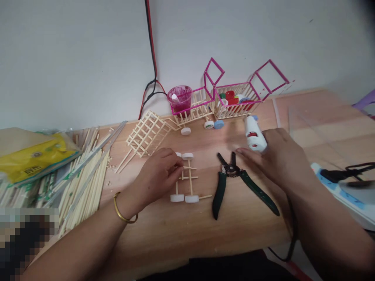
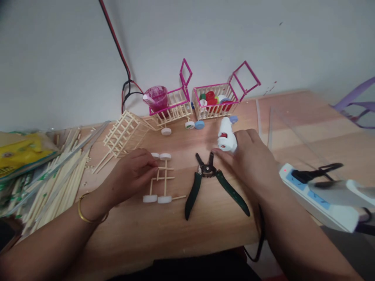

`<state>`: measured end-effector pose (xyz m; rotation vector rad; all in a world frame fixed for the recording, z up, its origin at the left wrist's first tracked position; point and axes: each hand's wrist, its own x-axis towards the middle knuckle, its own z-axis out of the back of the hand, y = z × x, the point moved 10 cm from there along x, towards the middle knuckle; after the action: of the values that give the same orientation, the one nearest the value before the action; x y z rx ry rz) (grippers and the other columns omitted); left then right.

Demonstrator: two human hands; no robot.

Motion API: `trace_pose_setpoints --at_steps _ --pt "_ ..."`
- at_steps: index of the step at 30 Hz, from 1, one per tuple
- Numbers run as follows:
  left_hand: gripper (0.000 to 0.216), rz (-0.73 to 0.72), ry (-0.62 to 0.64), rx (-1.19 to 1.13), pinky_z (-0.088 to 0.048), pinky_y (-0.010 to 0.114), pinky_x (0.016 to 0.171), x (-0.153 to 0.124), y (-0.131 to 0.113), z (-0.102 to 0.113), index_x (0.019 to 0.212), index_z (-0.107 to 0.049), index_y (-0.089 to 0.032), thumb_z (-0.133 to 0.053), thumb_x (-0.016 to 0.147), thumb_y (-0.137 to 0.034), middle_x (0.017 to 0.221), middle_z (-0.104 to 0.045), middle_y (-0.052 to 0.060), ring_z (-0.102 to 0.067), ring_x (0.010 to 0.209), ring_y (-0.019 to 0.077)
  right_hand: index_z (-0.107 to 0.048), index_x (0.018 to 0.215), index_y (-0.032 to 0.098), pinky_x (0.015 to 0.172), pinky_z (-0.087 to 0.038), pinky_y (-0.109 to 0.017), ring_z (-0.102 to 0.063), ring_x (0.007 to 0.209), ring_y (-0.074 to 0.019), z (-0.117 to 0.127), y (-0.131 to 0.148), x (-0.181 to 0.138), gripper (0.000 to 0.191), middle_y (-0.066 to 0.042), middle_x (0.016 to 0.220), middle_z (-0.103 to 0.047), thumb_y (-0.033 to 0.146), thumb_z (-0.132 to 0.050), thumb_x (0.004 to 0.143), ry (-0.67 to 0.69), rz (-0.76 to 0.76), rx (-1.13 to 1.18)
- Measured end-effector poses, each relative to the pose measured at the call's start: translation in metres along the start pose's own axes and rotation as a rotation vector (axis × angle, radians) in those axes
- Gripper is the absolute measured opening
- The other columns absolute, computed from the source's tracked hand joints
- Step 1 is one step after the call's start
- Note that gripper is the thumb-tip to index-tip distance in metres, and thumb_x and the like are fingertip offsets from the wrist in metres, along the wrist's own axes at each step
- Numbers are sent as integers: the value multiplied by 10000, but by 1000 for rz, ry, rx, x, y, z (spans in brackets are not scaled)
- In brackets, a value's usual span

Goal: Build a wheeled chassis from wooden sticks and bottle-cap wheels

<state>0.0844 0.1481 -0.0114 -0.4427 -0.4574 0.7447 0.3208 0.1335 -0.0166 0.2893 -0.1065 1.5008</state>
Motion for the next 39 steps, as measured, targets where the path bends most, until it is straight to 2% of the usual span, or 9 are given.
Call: trace_pose_setpoints --at_steps 4,8,11,19,26,39 --pt "82 -7 3 14 -443 303 702 -1 -1 -1 772 -601 -155 -536 814 -129 772 -590 46 -537 773 167 -502 1047 111 628 -439 -380 -567 873 -330 -8 -8 -3 618 -215 1030 -529 677 -440 805 -12 -47 -79" --pt "92 -18 19 31 -441 315 708 -2 0 -4 776 -608 -149 -532 826 -155 767 -588 51 -529 776 174 -521 1077 129 688 -466 -389 -583 847 -293 -33 -21 -2 535 -177 1035 -531 578 -530 787 153 -130 16" --pt "103 -22 29 41 -437 317 700 -3 1 -6 778 -609 -144 -529 836 -172 757 -585 52 -527 772 177 -541 1081 130 737 -471 -406 -584 836 -279 -44 -24 -1 534 -150 1001 -544 550 -566 753 248 -128 93" --pt "57 4 46 22 -428 305 688 -2 5 -7 782 -600 -154 -552 813 -151 754 -587 39 -526 757 166 -561 1124 124 715 -484 -409 -589 783 -251 -38 -23 -5 680 -151 1016 -550 635 -603 678 273 -120 205" --pt "61 15 60 -1 -415 294 693 -3 6 -8 785 -600 -154 -549 818 -152 759 -583 31 -523 753 155 -553 1176 113 730 -490 -419 -592 774 -247 -40 -26 -5 681 -160 1034 -544 610 -587 712 289 -131 201" --pt "68 24 80 -16 -408 282 707 -2 6 -8 802 -607 -145 -545 811 -120 780 -582 29 -522 770 150 -582 1120 148 664 -474 -375 -577 712 -222 -41 -26 -4 590 -127 943 -577 565 -621 704 284 -86 176"
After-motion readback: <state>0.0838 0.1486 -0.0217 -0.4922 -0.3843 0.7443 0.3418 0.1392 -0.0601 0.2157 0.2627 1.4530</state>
